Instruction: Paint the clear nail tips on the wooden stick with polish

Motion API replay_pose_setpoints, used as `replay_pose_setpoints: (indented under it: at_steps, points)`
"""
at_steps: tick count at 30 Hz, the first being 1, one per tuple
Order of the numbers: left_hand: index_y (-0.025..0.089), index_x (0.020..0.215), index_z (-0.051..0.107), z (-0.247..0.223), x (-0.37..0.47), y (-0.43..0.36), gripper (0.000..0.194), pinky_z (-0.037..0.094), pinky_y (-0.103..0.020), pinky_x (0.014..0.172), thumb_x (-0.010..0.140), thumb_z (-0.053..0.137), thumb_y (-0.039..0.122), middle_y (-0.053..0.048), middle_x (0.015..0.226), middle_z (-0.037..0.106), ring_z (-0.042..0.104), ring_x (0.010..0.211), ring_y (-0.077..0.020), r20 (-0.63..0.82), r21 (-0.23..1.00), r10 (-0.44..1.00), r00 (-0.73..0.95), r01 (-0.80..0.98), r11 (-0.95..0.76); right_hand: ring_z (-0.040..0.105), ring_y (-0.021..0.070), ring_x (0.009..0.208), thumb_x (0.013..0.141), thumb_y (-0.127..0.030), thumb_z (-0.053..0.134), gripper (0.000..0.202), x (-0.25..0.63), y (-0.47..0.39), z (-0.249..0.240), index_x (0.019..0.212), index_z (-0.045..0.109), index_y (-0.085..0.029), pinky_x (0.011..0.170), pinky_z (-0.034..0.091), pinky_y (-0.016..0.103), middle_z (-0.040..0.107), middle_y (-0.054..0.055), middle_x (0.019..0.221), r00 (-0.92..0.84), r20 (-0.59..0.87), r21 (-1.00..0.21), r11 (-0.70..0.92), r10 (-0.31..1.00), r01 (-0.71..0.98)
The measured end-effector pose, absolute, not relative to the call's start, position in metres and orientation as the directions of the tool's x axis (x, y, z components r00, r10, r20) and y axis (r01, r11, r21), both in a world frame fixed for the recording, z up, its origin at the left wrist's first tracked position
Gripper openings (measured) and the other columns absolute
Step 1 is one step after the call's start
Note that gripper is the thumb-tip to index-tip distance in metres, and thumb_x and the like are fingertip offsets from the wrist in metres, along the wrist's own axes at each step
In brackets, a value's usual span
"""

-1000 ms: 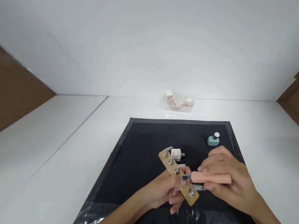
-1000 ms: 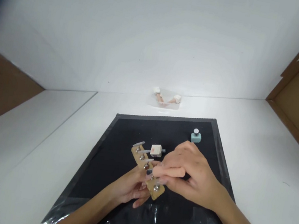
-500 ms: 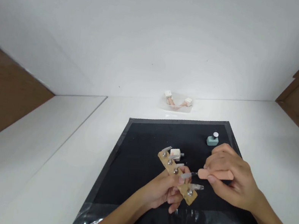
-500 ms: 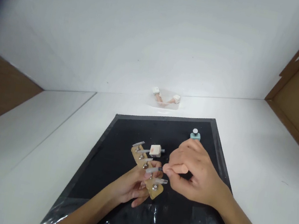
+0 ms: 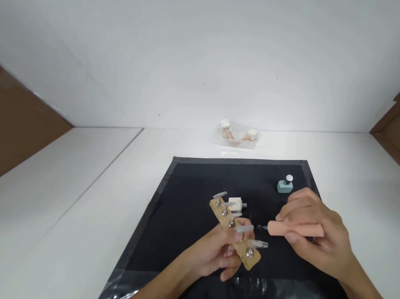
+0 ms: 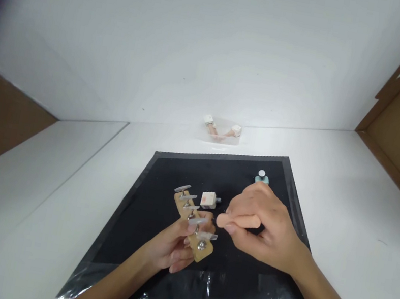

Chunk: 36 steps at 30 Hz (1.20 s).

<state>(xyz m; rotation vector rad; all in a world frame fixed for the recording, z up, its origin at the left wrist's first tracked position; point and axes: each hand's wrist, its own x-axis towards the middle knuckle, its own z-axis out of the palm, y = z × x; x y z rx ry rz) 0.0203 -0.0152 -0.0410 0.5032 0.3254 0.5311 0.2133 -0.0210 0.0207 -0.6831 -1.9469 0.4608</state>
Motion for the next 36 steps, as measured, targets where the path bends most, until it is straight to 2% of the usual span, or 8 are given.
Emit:
replay_pose_setpoints:
  at_steps: [4,8,14,20,23,27,32,36]
  points:
    - [0.018,0.077,0.048,-0.043,0.02,-0.015,0.02,0.037,-0.012,0.026,0.07,0.065,0.026,0.012,0.047,0.042,0.021,0.024,0.0014,-0.16,0.51,0.539,0.827,-0.398,0.763,0.062,0.016,0.069,0.089,-0.023,0.054,0.004,0.212,-0.021,0.021,0.093,0.055,-0.022,0.07,0.046,0.037,0.068,0.002,0.077,-0.41,0.675,-0.593,0.782,0.613,0.192]
    - [0.017,0.073,0.048,-0.045,0.019,-0.016,0.018,0.037,-0.012,0.026,0.072,0.063,0.027,0.009,0.049,0.046,0.021,0.025,0.0018,-0.161,0.528,0.534,0.83,-0.385,0.757,0.058,0.0156,0.067,0.087,-0.016,0.054,0.006,0.212,-0.021,0.02,0.084,0.057,-0.022,0.068,0.045,0.035,0.064,0.0,0.071,-0.37,0.658,-0.608,0.753,0.656,0.254]
    - [0.018,0.075,0.049,-0.046,0.019,-0.016,0.018,0.038,-0.013,0.027,0.071,0.064,0.026,0.01,0.047,0.045,0.024,0.025,0.0004,-0.195,0.552,0.519,0.832,-0.344,0.759,0.061,0.0152,0.071,0.089,-0.031,0.054,0.01,0.209,-0.021,0.019,0.092,0.056,-0.022,0.07,0.045,0.033,0.067,0.002,0.078,-0.377,0.657,-0.668,0.736,0.653,0.11]
    - [0.017,0.073,0.049,-0.041,0.021,-0.017,0.025,0.038,-0.013,0.026,0.065,0.07,0.029,0.011,0.046,0.04,0.026,0.027,-0.0001,-0.234,0.575,0.521,0.821,-0.315,0.755,0.056,0.0156,0.066,0.086,-0.017,0.054,0.008,0.209,-0.023,0.019,0.081,0.057,-0.023,0.063,0.045,0.032,0.061,0.0,0.068,-0.347,0.619,-0.685,0.7,0.705,0.2]
    - [0.017,0.071,0.049,-0.04,0.021,-0.018,0.025,0.039,-0.013,0.027,0.065,0.069,0.031,0.012,0.043,0.037,0.027,0.027,-0.0006,-0.242,0.595,0.513,0.823,-0.291,0.749,0.054,0.0161,0.066,0.087,-0.02,0.054,0.006,0.21,-0.024,0.018,0.083,0.056,-0.024,0.061,0.045,0.031,0.059,0.0,0.069,-0.316,0.605,-0.728,0.669,0.731,0.152]
    - [0.018,0.072,0.046,-0.041,0.023,-0.018,0.03,0.04,-0.014,0.027,0.064,0.071,0.033,0.012,0.041,0.04,0.029,0.027,-0.0012,-0.246,0.603,0.498,0.831,-0.271,0.75,0.056,0.0169,0.073,0.087,-0.026,0.057,0.005,0.209,-0.024,0.018,0.091,0.057,-0.024,0.066,0.047,0.033,0.064,0.002,0.077,-0.363,0.59,-0.753,0.654,0.721,0.073]
    - [0.017,0.069,0.044,-0.037,0.024,-0.019,0.036,0.04,-0.014,0.026,0.062,0.073,0.037,0.01,0.046,0.047,0.031,0.027,0.0001,-0.267,0.64,0.512,0.816,-0.247,0.728,0.052,0.0151,0.065,0.083,-0.01,0.056,0.015,0.213,-0.023,0.016,0.074,0.055,-0.022,0.062,0.043,0.031,0.057,-0.001,0.066,-0.324,0.553,-0.761,0.624,0.767,0.179]
    - [0.017,0.067,0.044,-0.035,0.025,-0.019,0.034,0.041,-0.014,0.027,0.066,0.071,0.037,0.009,0.045,0.047,0.031,0.027,0.0001,-0.247,0.684,0.529,0.812,-0.24,0.689,0.052,0.0153,0.067,0.085,-0.015,0.056,0.01,0.215,-0.023,0.014,0.079,0.057,-0.023,0.062,0.043,0.03,0.057,0.0,0.07,-0.27,0.553,-0.798,0.594,0.788,0.1]
